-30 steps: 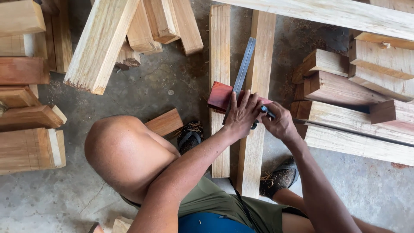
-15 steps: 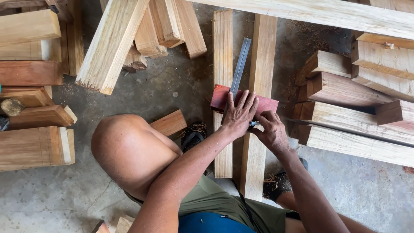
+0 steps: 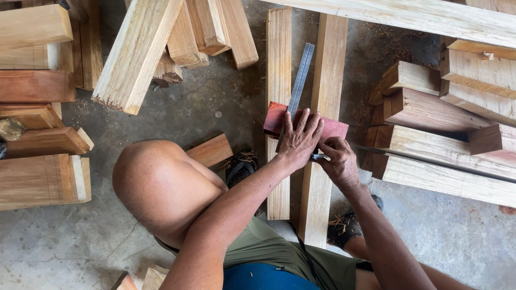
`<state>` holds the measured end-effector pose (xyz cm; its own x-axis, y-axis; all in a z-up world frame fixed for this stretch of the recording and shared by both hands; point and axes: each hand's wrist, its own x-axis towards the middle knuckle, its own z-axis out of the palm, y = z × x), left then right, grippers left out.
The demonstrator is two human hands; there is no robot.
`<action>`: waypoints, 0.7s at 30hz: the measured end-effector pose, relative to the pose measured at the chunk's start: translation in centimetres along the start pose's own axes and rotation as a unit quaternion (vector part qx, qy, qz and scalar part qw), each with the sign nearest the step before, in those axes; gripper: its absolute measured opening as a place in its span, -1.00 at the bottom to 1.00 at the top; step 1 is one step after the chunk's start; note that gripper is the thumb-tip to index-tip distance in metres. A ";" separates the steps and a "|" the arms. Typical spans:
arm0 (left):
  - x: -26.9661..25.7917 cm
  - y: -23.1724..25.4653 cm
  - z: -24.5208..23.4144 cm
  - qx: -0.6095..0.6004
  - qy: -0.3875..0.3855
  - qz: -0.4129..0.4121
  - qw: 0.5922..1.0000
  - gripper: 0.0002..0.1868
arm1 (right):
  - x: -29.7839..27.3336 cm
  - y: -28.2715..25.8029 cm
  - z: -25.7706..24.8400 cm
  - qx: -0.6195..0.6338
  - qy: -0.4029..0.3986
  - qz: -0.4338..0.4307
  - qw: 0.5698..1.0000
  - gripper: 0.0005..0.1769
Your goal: Measure and mark wood blocks using a combination square and a marker.
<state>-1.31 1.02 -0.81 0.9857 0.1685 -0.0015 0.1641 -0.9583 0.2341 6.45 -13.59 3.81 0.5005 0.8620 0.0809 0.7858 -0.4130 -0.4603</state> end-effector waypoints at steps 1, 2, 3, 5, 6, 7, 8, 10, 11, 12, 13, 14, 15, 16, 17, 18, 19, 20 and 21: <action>0.0 0.0 -0.2 0.000 0.000 0.000 1.000 -0.01 | 0.0 0.0 0.0 0.000 0.000 0.000 1.000 -0.47; 0.1 0.0 -0.4 -0.017 -0.007 0.002 1.000 0.00 | 0.0 0.0 -0.1 0.000 -0.002 -0.001 1.000 -0.46; 0.1 -0.1 -0.6 -0.033 -0.014 0.003 0.999 0.02 | 0.1 0.0 -0.1 0.000 -0.004 -0.003 1.000 -0.45; 0.1 -0.1 -0.5 -0.030 -0.016 0.005 0.999 0.02 | 0.1 0.2 0.0 0.001 -0.005 -0.007 1.000 -0.44; 0.1 -0.1 -0.5 -0.026 -0.017 0.006 0.999 0.03 | 0.1 0.3 0.0 0.001 -0.006 -0.011 1.000 -0.43; 0.1 -0.1 -0.5 -0.026 -0.017 0.007 0.999 0.03 | 0.1 0.3 0.0 0.002 -0.006 -0.011 1.000 -0.43; 0.1 -0.1 -0.6 -0.033 -0.017 0.006 0.999 0.04 | 0.1 0.3 -0.1 0.003 -0.007 -0.012 1.000 -0.42; 0.1 -0.1 -0.6 -0.040 -0.017 0.005 0.999 0.05 | 0.2 0.4 -0.1 0.005 -0.007 -0.014 1.000 -0.42; 0.0 -0.1 -0.6 -0.030 -0.016 0.005 0.999 0.05 | 0.2 0.3 -0.1 0.008 -0.013 -0.008 1.000 -0.42; 0.0 -0.1 -0.5 -0.021 -0.016 0.005 1.000 0.05 | 0.2 0.3 -0.1 0.011 -0.018 -0.002 1.000 -0.43; 0.0 -0.1 -0.6 -0.021 -0.016 0.006 1.000 0.05 | 0.2 0.4 0.0 0.011 -0.017 -0.002 1.000 -0.43; 0.0 -0.1 -0.7 -0.022 -0.017 0.006 1.000 0.06 | 0.2 0.4 0.0 0.006 -0.015 -0.003 1.000 -0.43; 0.0 -0.1 -0.7 -0.023 -0.019 0.005 1.000 0.06 | 0.2 0.5 0.1 0.002 -0.012 -0.005 1.000 -0.44; 0.0 -0.1 -0.8 -0.023 -0.019 0.005 1.000 0.06 | 0.2 0.5 0.2 0.002 -0.012 -0.005 1.000 -0.44; 0.0 -0.1 -0.8 -0.028 -0.023 0.005 0.999 0.08 | 0.2 0.6 0.2 -0.001 -0.012 -0.006 1.000 -0.45; 0.0 -0.1 -0.9 -0.033 -0.027 0.005 0.999 0.09 | 0.2 0.6 0.3 -0.004 -0.011 -0.007 1.000 -0.47; 0.0 -0.1 -0.9 -0.033 -0.027 0.005 0.999 0.09 | 0.2 0.5 0.2 -0.004 -0.011 -0.007 1.000 -0.47; 0.0 -0.1 -0.9 -0.029 -0.027 0.005 0.999 0.09 | 0.2 0.4 0.1 -0.004 -0.015 -0.004 1.000 -0.47; 0.0 -0.1 -0.9 -0.025 -0.027 0.004 0.999 0.09 | 0.2 0.4 0.1 -0.004 -0.019 -0.001 1.000 -0.47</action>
<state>-1.35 1.34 0.09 0.9878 0.1467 -0.0515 0.1553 -0.9464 0.2833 6.82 -13.51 3.61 0.4849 0.8732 0.0486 0.7900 -0.4134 -0.4528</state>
